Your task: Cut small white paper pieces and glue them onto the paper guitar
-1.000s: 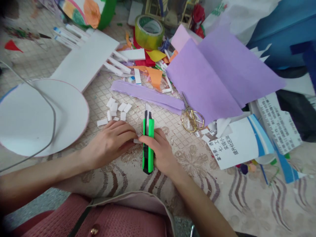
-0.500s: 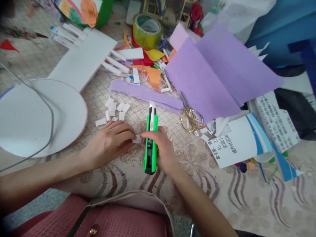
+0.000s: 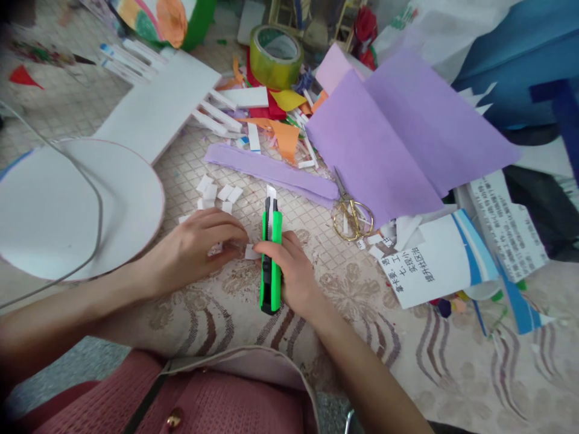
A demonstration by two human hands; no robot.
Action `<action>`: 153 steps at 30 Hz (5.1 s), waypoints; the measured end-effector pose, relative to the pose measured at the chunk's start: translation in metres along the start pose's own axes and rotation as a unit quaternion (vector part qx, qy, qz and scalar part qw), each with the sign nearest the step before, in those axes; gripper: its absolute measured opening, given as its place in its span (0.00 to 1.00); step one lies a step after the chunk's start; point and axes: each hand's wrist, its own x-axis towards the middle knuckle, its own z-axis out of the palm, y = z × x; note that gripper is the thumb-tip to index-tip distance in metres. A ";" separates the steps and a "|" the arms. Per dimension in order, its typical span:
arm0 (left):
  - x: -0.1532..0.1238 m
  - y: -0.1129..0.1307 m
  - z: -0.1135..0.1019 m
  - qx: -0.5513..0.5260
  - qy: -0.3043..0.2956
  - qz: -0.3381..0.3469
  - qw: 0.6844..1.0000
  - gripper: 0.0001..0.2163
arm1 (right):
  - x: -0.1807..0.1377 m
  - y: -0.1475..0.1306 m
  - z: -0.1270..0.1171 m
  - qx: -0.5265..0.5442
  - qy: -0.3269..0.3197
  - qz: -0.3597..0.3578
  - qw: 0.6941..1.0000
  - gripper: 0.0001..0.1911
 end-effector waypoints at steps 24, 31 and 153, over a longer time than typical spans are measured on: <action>-0.002 0.007 0.010 0.027 -0.011 0.003 1.000 0.05 | -0.004 0.001 0.003 -0.013 0.014 0.021 1.000 0.12; -0.002 0.010 0.014 0.046 -0.021 0.001 0.999 0.05 | -0.003 0.002 0.002 -0.017 0.012 0.004 1.000 0.13; -0.049 0.040 0.034 0.038 0.065 -0.062 0.995 0.02 | -0.034 -0.019 0.007 0.027 -0.033 0.053 0.998 0.13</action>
